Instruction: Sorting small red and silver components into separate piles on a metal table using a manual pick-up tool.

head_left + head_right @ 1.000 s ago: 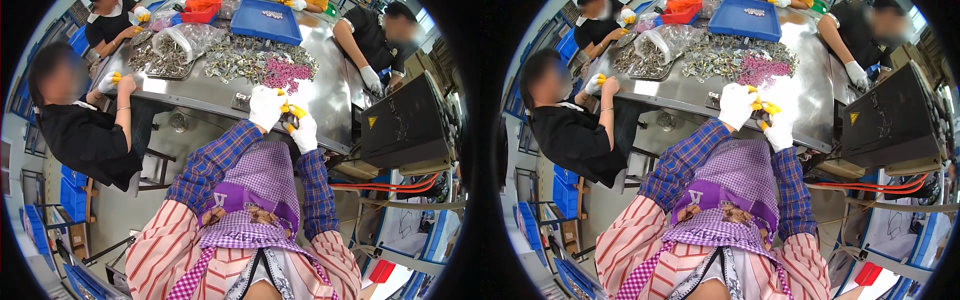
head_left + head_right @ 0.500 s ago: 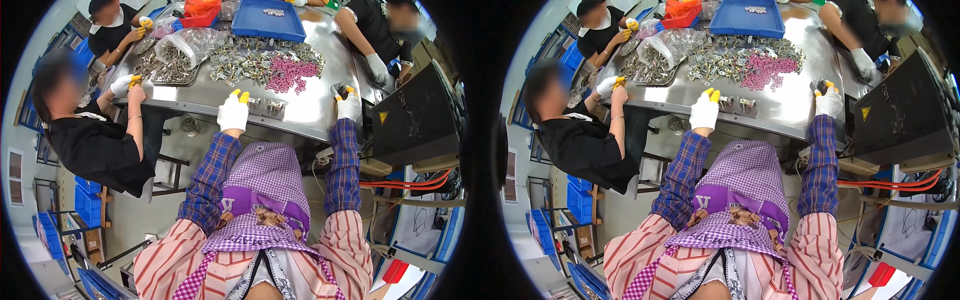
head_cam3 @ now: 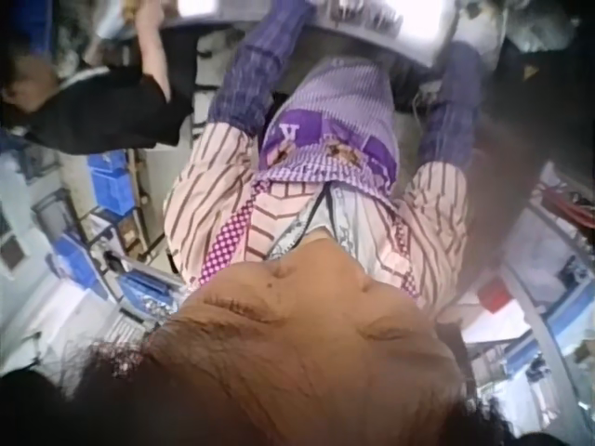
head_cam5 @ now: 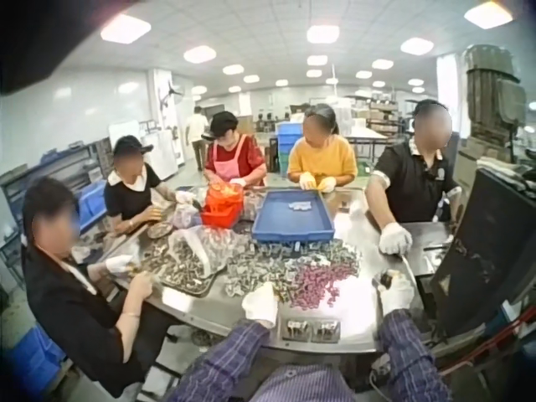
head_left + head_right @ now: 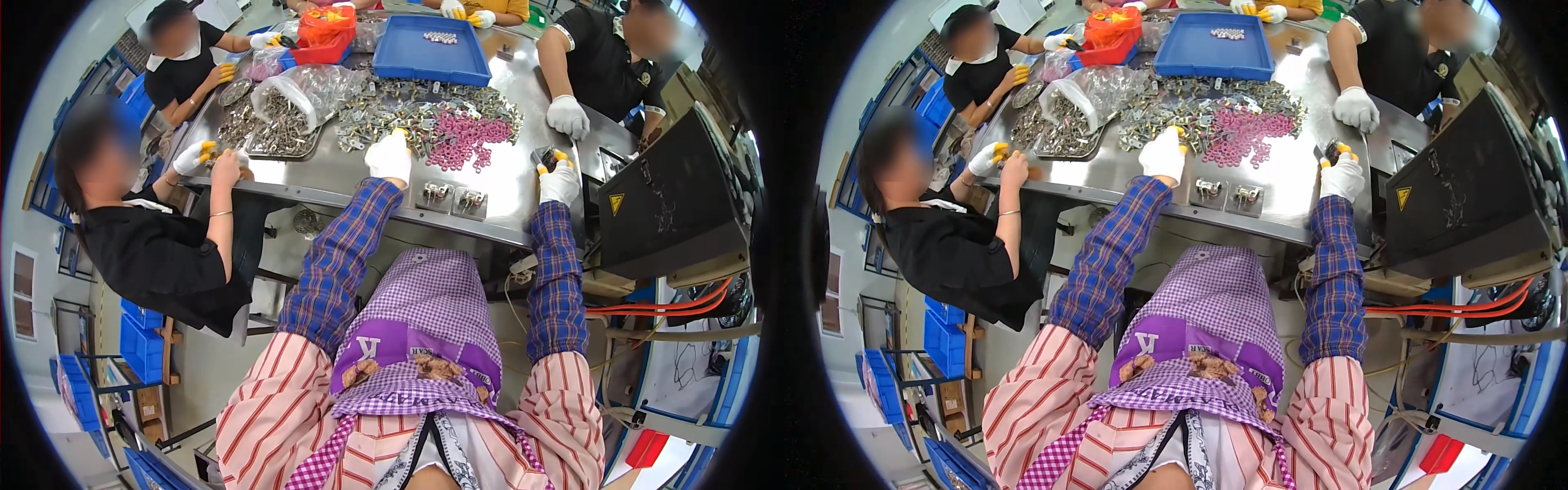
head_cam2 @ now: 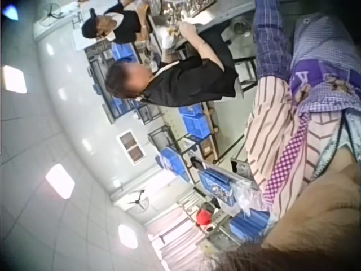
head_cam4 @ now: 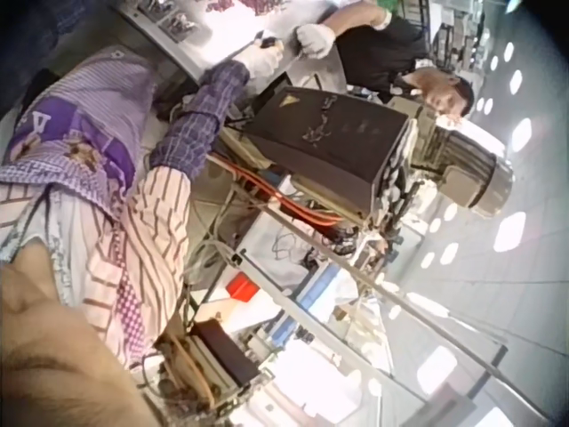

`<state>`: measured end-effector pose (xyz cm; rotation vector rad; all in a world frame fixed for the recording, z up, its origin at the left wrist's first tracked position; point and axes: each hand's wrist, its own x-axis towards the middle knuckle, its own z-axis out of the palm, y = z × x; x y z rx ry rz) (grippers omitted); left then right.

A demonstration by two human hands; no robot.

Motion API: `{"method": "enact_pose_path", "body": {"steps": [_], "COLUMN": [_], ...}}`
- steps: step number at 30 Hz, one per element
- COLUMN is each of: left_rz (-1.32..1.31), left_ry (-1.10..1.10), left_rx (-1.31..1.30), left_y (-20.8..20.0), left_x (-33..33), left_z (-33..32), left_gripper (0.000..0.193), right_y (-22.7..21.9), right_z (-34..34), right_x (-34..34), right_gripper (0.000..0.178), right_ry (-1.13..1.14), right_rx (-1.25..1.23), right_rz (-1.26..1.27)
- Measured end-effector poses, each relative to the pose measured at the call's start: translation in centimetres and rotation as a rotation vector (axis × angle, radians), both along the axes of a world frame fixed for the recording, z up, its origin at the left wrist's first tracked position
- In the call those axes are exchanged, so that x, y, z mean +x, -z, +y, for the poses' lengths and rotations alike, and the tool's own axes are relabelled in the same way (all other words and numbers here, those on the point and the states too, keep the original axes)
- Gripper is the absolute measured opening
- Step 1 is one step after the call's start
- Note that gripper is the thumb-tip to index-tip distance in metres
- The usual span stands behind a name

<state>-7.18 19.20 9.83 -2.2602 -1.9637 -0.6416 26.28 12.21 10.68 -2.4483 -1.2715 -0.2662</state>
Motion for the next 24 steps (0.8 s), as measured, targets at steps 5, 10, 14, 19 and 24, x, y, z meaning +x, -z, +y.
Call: {"method": "enact_pose_path", "body": {"steps": [5, 10, 14, 19, 24], "left_rz": [-0.05, -0.798, -1.305, -1.042, -0.994], "left_ry": [-0.01, 0.04, 0.003, -0.055, 0.026], "left_rx": [0.105, -0.045, -0.231, -0.283, -0.281], "left_y": [0.3, 1.3, 0.9, -0.1, 1.5], "left_x": [-1.4, -1.0, 0.8, 1.7, 1.1], "left_z": [-4.4, -6.7, -8.1, -8.9, -8.0], "left_gripper": [0.024, 0.022, 0.022, 0.023, 0.023], "right_y": [0.2, 0.3, 0.7, 0.9, 1.0], "right_z": [0.1, 0.3, 0.5, 0.5, 0.6], "right_x": [0.1, 0.1, 0.3, 0.4, 0.7], "right_gripper": [0.041, 0.041, 0.041, 0.041, 0.042], "right_ry": [0.027, 0.03, 0.014, 0.009, 0.001], "right_rx": [-0.045, -0.045, -0.024, -0.02, -0.011], "right_rz": [-0.006, -0.014, -0.026, -0.038, -0.033]}}
